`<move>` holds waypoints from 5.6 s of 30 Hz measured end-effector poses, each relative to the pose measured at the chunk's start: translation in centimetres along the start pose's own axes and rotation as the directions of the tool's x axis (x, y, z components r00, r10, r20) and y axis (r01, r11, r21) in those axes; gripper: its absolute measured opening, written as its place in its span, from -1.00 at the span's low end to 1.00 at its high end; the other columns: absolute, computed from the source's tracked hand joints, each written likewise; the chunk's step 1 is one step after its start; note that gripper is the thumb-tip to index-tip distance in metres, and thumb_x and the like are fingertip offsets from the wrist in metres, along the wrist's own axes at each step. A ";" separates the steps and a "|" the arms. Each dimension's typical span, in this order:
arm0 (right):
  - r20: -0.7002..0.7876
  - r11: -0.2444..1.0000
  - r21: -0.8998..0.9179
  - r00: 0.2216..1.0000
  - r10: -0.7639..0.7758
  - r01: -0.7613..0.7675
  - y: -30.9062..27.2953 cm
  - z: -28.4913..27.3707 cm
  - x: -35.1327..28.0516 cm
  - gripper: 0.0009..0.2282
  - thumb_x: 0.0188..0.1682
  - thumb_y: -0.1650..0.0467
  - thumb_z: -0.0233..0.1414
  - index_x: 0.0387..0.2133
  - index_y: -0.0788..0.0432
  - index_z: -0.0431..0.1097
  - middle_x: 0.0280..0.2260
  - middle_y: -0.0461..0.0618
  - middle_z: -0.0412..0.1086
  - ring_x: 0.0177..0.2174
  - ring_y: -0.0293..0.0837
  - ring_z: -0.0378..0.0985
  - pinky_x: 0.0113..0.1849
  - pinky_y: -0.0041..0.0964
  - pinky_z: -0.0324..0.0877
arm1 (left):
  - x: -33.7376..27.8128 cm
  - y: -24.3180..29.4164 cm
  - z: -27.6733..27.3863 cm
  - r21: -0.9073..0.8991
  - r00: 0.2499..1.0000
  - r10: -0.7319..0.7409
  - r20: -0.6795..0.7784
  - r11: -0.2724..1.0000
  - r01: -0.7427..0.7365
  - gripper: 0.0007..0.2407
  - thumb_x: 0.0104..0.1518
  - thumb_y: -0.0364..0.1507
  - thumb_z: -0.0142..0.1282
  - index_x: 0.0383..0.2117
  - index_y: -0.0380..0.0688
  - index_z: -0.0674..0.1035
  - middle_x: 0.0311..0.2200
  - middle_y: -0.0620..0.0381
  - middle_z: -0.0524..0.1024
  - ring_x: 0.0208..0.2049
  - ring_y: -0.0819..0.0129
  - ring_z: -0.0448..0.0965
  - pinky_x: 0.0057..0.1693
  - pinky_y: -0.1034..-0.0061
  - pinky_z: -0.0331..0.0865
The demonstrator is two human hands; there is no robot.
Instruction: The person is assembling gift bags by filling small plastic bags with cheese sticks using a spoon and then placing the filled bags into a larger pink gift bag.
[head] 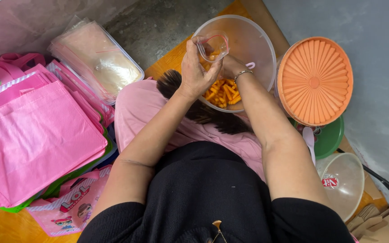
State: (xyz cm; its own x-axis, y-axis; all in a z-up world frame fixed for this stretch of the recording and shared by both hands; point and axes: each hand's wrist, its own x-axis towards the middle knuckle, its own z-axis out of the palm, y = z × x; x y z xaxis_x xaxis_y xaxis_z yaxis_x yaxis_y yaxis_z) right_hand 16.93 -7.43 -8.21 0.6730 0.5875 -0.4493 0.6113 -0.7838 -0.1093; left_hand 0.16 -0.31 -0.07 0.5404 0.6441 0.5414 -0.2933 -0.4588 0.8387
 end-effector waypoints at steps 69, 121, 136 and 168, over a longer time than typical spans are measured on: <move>-0.295 0.989 -0.144 0.954 -0.053 0.010 -0.8 -5.5 -6.7 -0.82 -0.26 0.55 -0.15 -0.42 0.23 0.37 -0.47 0.21 0.36 -0.45 0.15 0.40 -0.36 -0.04 0.27 | -0.3 0.5 -0.7 0.062 0.998 -0.001 0.064 0.998 -0.003 -0.63 -0.13 -0.53 0.12 -0.23 -0.24 0.21 -0.51 0.09 0.36 -0.50 0.37 0.42 -0.33 0.57 0.34; -0.028 0.387 0.917 0.985 -0.171 0.093 3.6 -11.9 -15.2 -0.78 -0.24 0.55 -0.18 -0.33 0.39 0.31 -0.62 0.08 0.34 -0.74 -0.36 0.30 -0.69 -0.69 0.21 | 1.5 5.3 -3.8 0.028 0.986 0.117 0.117 0.992 -0.121 -0.64 -0.11 -0.56 0.13 -0.23 -0.24 0.22 -0.49 0.09 0.37 -0.48 0.39 0.41 -0.33 0.60 0.35; -0.565 0.681 0.565 0.820 -0.093 0.467 1.4 -12.4 -16.3 -0.81 -0.22 0.58 -0.12 -0.36 0.32 0.39 -0.68 -0.11 0.28 -0.72 -0.41 0.20 -0.69 -0.62 0.10 | 0.5 1.0 2.2 0.081 0.907 -0.029 0.419 0.997 -0.006 -0.64 -0.16 -0.44 0.11 -0.25 -0.30 0.28 -0.39 -0.03 0.44 -0.41 0.22 0.50 -0.27 0.48 0.37; -0.726 0.822 0.352 0.685 -0.063 0.448 -2.7 -7.9 -14.3 -0.68 -0.37 0.47 0.17 -0.35 0.26 0.21 -0.41 0.04 0.35 -0.45 -0.15 0.47 -0.44 -0.40 0.39 | 0.5 -1.2 2.4 0.133 0.897 -0.152 0.414 0.985 0.106 -0.57 -0.25 -0.58 0.10 -0.22 -0.26 0.18 -0.37 -0.07 0.43 -0.38 0.17 0.51 -0.27 0.45 0.42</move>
State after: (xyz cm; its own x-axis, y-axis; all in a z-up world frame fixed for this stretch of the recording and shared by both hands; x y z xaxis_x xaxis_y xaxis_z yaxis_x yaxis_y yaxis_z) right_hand 8.95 -12.10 5.50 0.7250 0.5975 0.3424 0.6574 -0.4522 -0.6028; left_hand 2.69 -0.91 -0.93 0.8564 0.3943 0.3334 -0.1270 -0.4649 0.8762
